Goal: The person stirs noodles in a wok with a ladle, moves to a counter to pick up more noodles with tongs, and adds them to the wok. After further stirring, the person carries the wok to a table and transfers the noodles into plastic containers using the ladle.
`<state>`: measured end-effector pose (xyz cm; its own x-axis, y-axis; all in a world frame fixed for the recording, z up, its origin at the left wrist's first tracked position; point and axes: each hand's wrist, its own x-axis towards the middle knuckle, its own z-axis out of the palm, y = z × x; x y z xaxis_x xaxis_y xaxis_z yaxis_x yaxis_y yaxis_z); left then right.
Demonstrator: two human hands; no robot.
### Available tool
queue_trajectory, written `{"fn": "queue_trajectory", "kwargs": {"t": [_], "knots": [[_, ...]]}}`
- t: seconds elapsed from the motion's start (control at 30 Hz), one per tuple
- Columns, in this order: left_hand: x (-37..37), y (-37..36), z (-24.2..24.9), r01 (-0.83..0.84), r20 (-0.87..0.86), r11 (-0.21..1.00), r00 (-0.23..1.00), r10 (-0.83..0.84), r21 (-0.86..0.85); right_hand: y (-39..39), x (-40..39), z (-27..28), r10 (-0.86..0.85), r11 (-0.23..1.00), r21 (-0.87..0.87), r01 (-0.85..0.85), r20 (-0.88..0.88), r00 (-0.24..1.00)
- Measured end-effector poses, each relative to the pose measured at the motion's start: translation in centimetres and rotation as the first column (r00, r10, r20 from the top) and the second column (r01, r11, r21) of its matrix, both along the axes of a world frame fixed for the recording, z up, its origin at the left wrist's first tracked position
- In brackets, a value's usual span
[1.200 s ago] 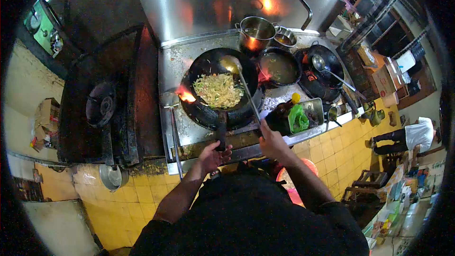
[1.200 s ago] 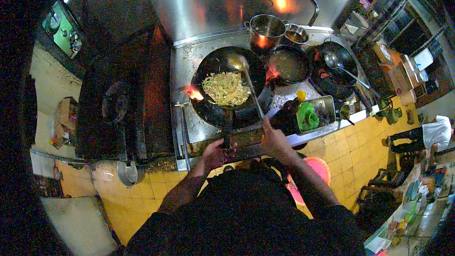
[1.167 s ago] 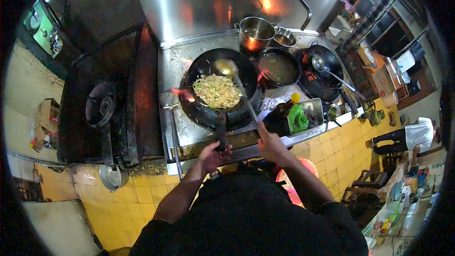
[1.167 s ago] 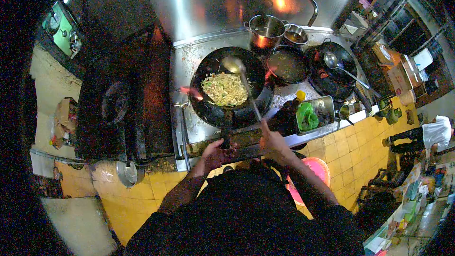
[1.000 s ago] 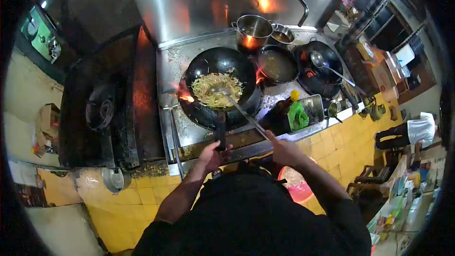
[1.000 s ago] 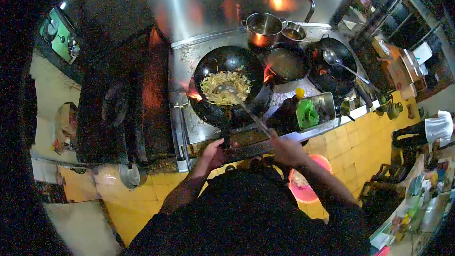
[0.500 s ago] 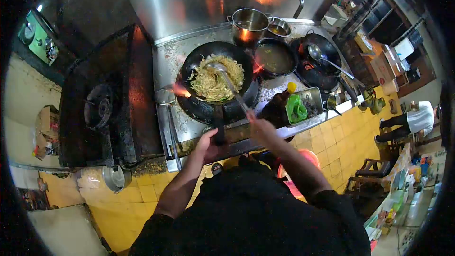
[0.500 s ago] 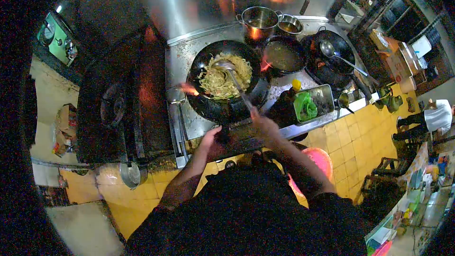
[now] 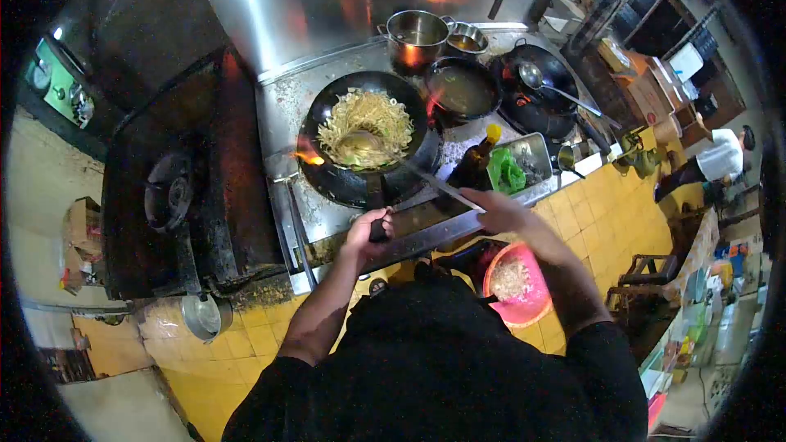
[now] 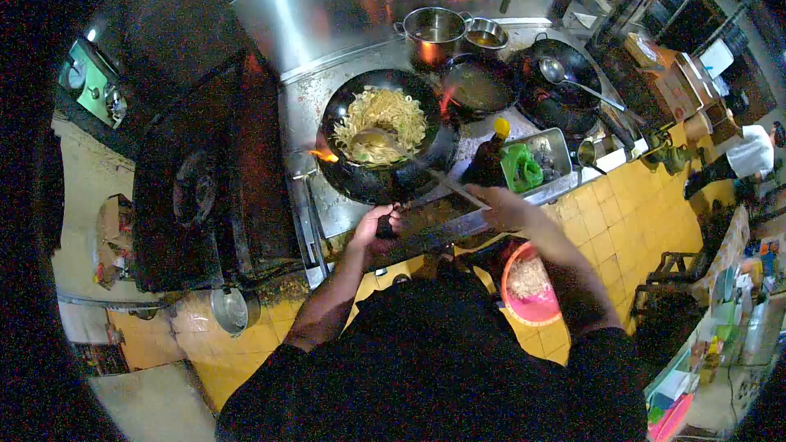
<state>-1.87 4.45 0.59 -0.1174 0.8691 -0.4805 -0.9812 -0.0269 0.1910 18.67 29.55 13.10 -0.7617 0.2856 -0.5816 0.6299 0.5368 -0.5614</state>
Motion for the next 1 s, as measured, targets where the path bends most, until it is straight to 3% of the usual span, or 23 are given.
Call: {"fn": "queue_trajectory", "kwargs": {"t": [0.03,0.1,0.17,0.2,0.23,0.27,0.3,0.33,0.37,0.4,0.43,0.47,0.5,0.57,0.6,0.63,0.67,0.73,0.77,0.8,0.83,0.93,1.0], "knots": [[0.3,-0.3,-0.3,0.005,-0.141,0.999,0.99,-0.012,-0.054,-0.4,0.9,4.4,0.241,0.969,0.123,-0.215,-0.258,0.936],[1.2,-1.4,2.8,-0.035,0.047,0.997,0.998,0.032,0.073,0.5,1.6,2.1,0.167,0.921,0.385,-0.063,-0.242,0.956],[2.7,-3.2,4.8,-0.054,0.036,0.996,0.998,0.052,0.065,-1.5,0.4,4.3,0.076,0.916,0.4,-0.015,-0.136,0.988],[3.8,-4.5,2.7,0.013,-0.079,0.99,0.997,-0.002,0.144,-2.5,0.0,5.7,-0.007,0.907,0.42,0.019,-0.03,1.0],[5.9,-6.4,1.1,0.074,-0.26,0.997,0.963,-0.069,0.01,-2.0,1.2,6.4,0.061,0.912,0.409,-0.004,-0.128,0.99],[8.6,-7.4,0.3,0.016,-0.428,0.987,0.902,0.054,0.158,-1.5,3.0,7.3,0.129,0.914,0.404,-0.027,-0.227,0.965],[8.1,-7.1,0.5,0.012,-0.432,0.986,0.9,0.061,0.164,-2.6,4.5,11.9,0.033,0.959,0.284,0.025,-0.199,0.979],[7.8,-6.9,0.9,0.092,-0.529,0.99,0.848,-0.021,0.108,-2.8,6.1,13.5,0.145,0.946,0.324,-0.026,-0.351,0.925],[7.9,-7.1,1.4,0.162,-0.607,0.986,0.788,-0.106,0.037,-2.7,6.6,14.9,0.151,0.947,0.319,-0.036,-0.343,0.927],[6.6,-6.4,5.2,0.203,-0.546,0.965,0.834,-0.082,0.165,-3.1,7.2,16.0,0.208,0.921,0.373,-0.114,-0.224,0.952],[5.2,-4.9,6.2,0.092,-0.266,0.995,0.961,-0.082,0.028,-3.4,7.6,16.2,0.26,0.889,0.414,-0.196,-0.104,0.96],[3.7,-2.8,7.9,-0.011,0.127,0.978,0.992,-0.015,0.206,-4.3,7.0,16.0,0.238,0.889,0.408,-0.207,-0.025,0.971],[3.0,-2.2,10.0,-0.07,0.296,0.989,0.955,0.03,0.128,-4.9,6.6,14.5,0.243,0.891,0.401,-0.215,-0.021,0.97],[3.7,-2.2,8.2,-0.066,0.089,0.995,0.994,0.06,0.071,-5.1,5.6,8.9,0.167,0.878,0.466,-0.111,-0.08,0.983],[4.8,-3.5,5.0,0.023,-0.467,0.966,0.878,0.103,0.258,-5.2,5.5,6.3,0.189,0.784,0.615,-0.079,-0.116,0.975],[6.8,-5.3,6.7,-0.048,-0.39,0.999,0.92,0.051,0.017,-4.5,5.9,3.9,0.203,0.761,0.648,-0.007,-0.229,0.952],[7.5,-7.3,2.5,0.076,-0.967,0.996,0.251,0.032,0.053,-4.4,6.2,4.5,0.166,0.779,0.627,0.006,-0.217,0.962],[9.5,-8.6,0.6,0.061,-0.848,0.996,0.521,-0.093,-0.072,-4.0,6.9,8.0,0.141,0.795,0.607,0.01,-0.201,0.969],[9.0,-8.0,1.9,0.053,-0.848,0.996,0.523,-0.086,-0.069,-3.7,7.5,10.3,0.076,0.885,0.464,0.041,-0.232,0.97],[8.2,-7.3,4.3,0.046,-0.643,0.995,0.76,-0.094,-0.09,-3.3,7.7,11.7,0.008,0.949,0.308,0.071,-0.25,0.968],[7.1,-6.4,5.7,0.051,-0.373,0.992,0.923,-0.09,-0.113,-2.9,7.6,12.0,0.013,0.949,0.308,0.066,-0.246,0.969],[3.9,-2.6,3.3,0.007,-0.157,1.0,0.987,-0.011,-0.027,-1.9,5.8,10.4,0.056,0.959,0.271,0.078,-0.454,0.889],[2.6,-0.7,0.9,-0.001,-0.069,0.999,0.998,0.005,0.046,-2.8,0.3,7.1,-0.066,0.98,0.147,0.133,-0.393,0.917]]}}
